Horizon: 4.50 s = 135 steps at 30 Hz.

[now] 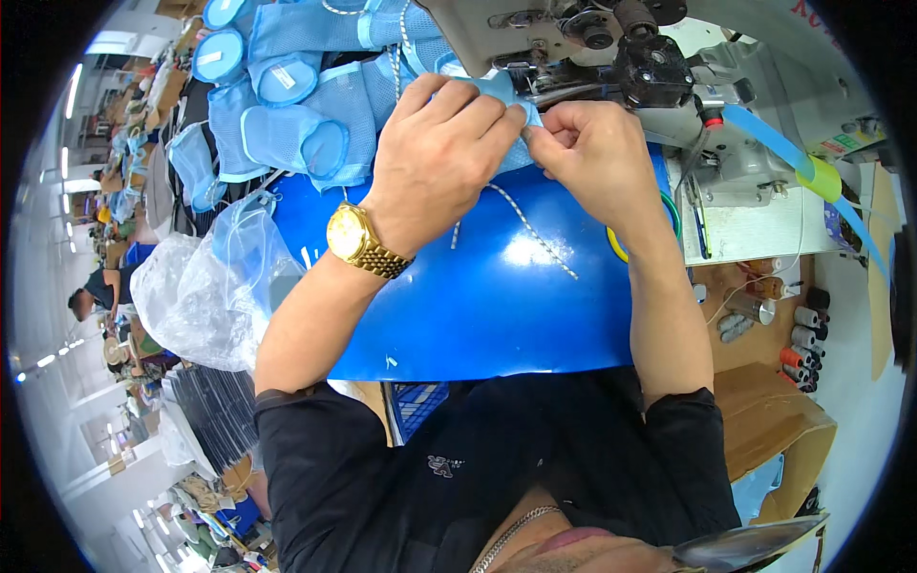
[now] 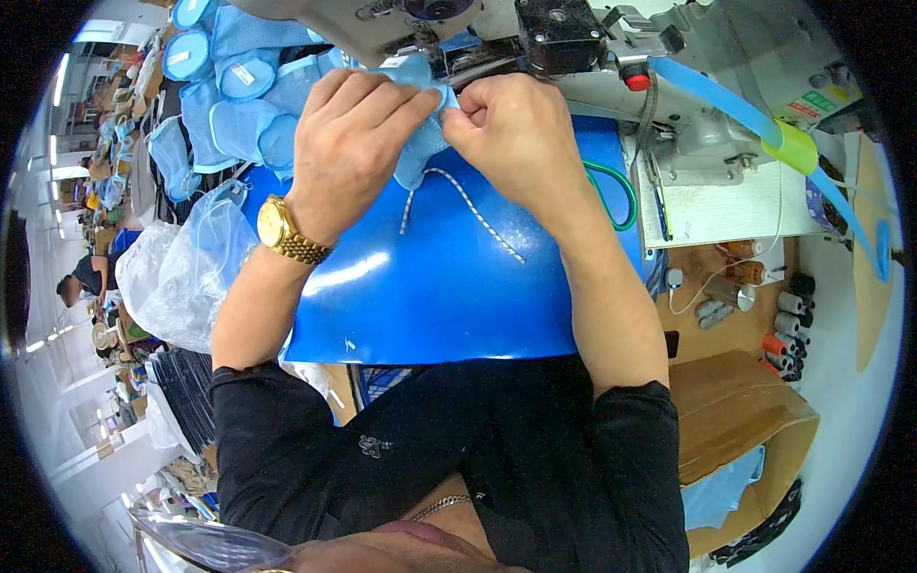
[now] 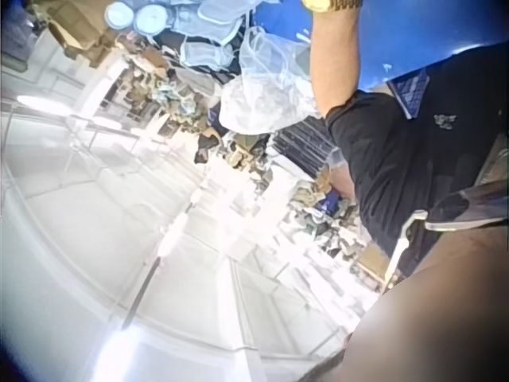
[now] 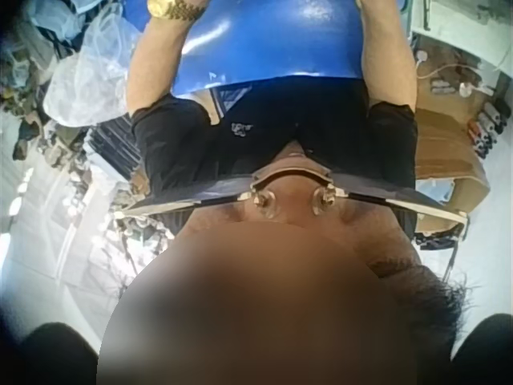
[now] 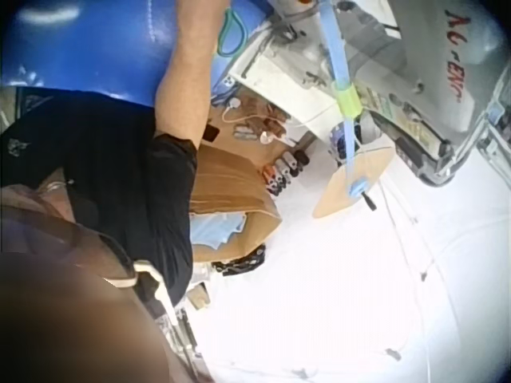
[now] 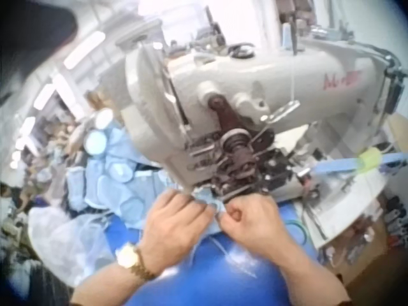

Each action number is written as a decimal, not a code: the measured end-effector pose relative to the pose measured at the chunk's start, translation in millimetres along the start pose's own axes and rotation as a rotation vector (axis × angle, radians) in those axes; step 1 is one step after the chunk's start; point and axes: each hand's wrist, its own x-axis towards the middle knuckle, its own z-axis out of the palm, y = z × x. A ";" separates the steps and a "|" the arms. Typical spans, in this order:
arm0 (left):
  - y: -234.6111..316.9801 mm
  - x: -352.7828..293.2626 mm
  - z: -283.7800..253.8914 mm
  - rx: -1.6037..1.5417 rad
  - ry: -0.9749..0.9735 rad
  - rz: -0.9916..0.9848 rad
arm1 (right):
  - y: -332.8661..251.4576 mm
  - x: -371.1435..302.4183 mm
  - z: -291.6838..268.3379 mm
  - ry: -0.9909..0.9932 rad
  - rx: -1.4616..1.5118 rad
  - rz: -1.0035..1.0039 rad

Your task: Sewing together mesh material and fabric circles using an industrial sewing machine and trimming with scissors.

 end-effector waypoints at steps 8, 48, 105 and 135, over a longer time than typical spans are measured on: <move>2.1 3.9 2.8 0.019 -0.002 -0.004 | -4.9 0.2 -3.9 -0.024 -0.178 -0.107; -10.5 -1.1 -13.9 -0.296 -0.127 -0.058 | 11.7 -27.5 16.4 -0.073 0.671 0.153; 27.4 -3.0 8.7 -0.159 0.063 -0.430 | 0.3 -21.2 38.0 0.350 -0.024 -0.002; 14.9 4.2 -3.4 -0.068 -0.009 -0.162 | 8.8 -18.9 21.2 0.077 0.391 0.098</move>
